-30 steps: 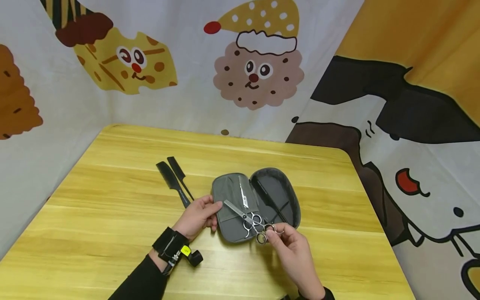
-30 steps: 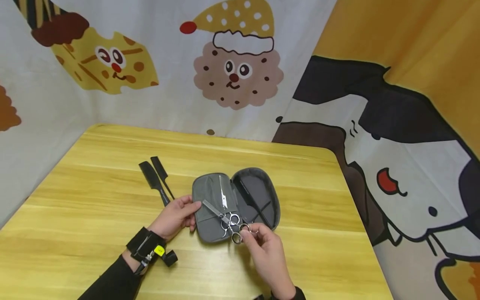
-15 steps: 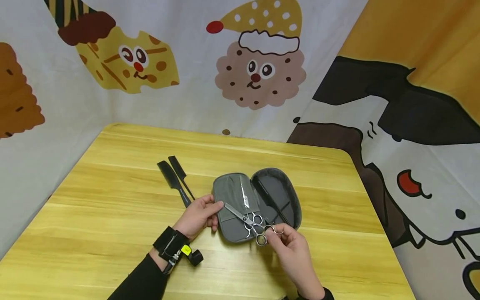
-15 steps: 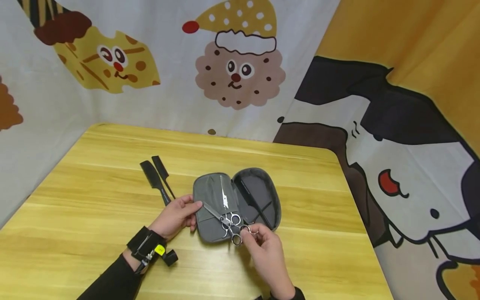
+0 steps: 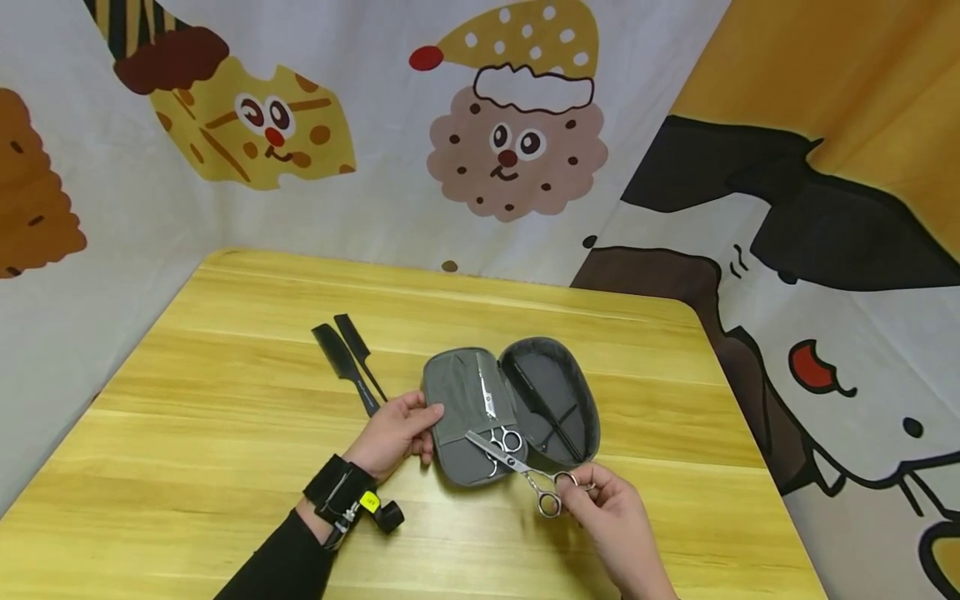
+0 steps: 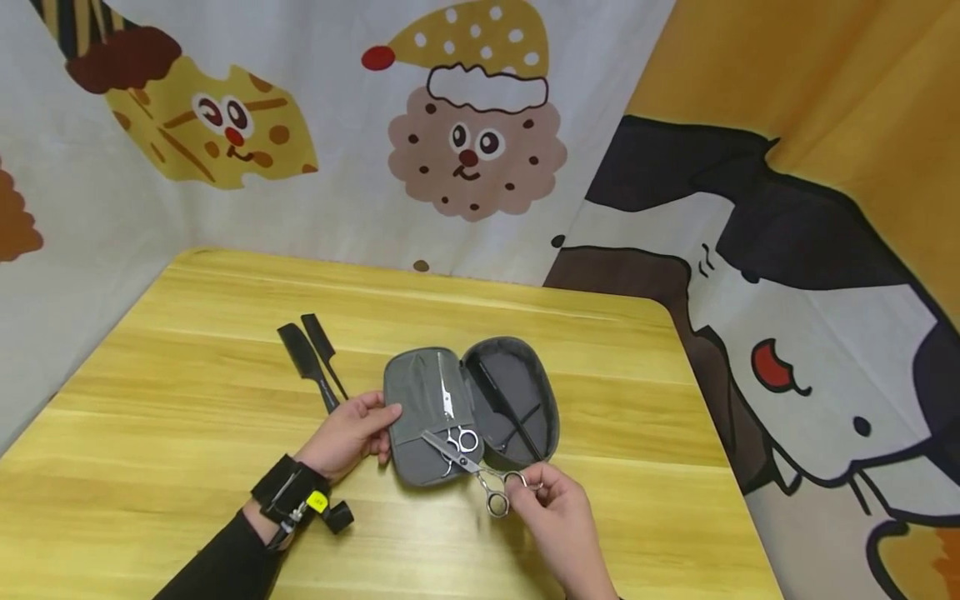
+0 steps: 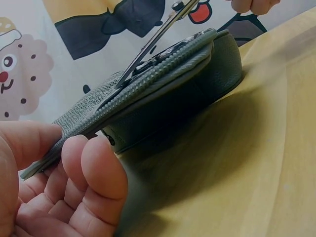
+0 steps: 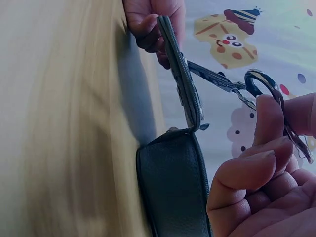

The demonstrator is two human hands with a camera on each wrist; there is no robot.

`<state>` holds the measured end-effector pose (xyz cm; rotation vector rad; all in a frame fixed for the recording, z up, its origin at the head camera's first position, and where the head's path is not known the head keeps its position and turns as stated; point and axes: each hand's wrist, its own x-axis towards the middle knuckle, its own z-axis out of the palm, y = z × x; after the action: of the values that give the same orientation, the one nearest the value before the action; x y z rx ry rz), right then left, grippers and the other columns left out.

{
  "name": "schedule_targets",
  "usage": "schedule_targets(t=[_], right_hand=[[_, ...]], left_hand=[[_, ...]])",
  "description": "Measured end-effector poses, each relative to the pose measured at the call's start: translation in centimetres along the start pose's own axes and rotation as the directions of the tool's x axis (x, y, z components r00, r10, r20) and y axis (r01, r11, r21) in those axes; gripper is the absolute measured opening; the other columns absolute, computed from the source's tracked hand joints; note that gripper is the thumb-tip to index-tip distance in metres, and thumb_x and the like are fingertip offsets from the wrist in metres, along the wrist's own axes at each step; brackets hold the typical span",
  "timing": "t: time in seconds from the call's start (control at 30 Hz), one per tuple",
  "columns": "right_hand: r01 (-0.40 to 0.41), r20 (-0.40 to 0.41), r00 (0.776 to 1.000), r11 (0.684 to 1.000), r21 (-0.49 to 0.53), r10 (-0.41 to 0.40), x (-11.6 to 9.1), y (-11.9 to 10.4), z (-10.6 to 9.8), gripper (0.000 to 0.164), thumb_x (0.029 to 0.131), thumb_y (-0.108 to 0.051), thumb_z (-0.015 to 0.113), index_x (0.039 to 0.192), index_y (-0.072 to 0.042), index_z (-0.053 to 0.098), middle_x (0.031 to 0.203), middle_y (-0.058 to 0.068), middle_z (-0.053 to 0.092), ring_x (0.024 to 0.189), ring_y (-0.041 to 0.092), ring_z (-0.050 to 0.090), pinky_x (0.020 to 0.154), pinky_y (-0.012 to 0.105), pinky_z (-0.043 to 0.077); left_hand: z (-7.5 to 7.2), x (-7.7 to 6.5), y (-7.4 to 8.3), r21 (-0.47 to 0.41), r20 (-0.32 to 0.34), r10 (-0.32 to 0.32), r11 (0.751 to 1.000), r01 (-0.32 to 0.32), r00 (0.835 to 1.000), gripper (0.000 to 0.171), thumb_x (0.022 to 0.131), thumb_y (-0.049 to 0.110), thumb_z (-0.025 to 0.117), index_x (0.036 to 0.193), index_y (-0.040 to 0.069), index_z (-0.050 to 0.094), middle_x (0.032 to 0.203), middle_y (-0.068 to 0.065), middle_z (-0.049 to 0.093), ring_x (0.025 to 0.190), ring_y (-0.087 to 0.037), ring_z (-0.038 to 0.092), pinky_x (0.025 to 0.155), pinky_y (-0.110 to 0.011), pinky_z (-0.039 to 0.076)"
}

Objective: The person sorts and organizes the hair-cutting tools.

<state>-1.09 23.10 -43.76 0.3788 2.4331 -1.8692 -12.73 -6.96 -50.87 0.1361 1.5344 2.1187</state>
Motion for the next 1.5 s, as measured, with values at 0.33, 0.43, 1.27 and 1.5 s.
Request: schedule_targets(t=[0.33,0.43,1.27,1.5], right_hand=[[-0.005,-0.049,0.999,1.000,-0.007,0.004,0.2,0.4,-1.3,0.017,0.100,-0.010,0.074,0.089,0.003,0.069,0.070,0.003,0.072,0.061,0.014,0.056,0.058,0.029,0.050],[-0.010,-0.052,0.999,1.000,-0.006,0.009,0.2,0.6,-1.7,0.018,0.100,-0.009,0.073,0.089,0.004,0.068,0.070,0.006,0.071,0.061,0.015,0.055,0.057,0.029,0.050],[-0.080,-0.046,0.995,0.992,0.101,0.085,0.2,1.2,-1.2,0.022,0.101,-0.015,0.076,0.095,0.005,0.066,0.075,0.004,0.076,0.057,0.009,0.050,0.051,0.024,0.044],[-0.042,0.215,0.976,0.997,0.067,0.027,-0.1,1.3,-2.2,0.023,0.104,-0.012,0.069,0.099,0.009,0.063,0.080,-0.001,0.076,0.060,0.005,0.050,0.051,0.028,0.047]], left_hand=[[-0.1,0.1,-0.3,0.004,0.005,0.001,1.000,-0.001,1.000,0.019,0.111,0.022,0.060,0.112,0.004,0.053,0.068,0.002,0.064,0.055,-0.011,0.062,0.056,-0.028,0.060],[-0.1,0.1,-0.3,0.006,0.003,-0.001,1.000,0.001,1.000,0.019,0.111,0.022,0.061,0.112,0.005,0.053,0.068,0.002,0.064,0.055,-0.011,0.062,0.056,-0.028,0.060],[-0.1,0.2,-0.1,0.017,0.021,0.011,1.000,-0.011,1.000,0.018,0.111,0.020,0.060,0.116,0.004,0.053,0.067,0.001,0.063,0.055,-0.012,0.063,0.056,-0.028,0.060],[-0.3,0.2,-0.2,0.013,0.025,0.013,1.000,-0.014,1.000,0.019,0.111,0.019,0.060,0.117,0.002,0.052,0.069,0.001,0.064,0.056,-0.012,0.063,0.057,-0.029,0.061]])
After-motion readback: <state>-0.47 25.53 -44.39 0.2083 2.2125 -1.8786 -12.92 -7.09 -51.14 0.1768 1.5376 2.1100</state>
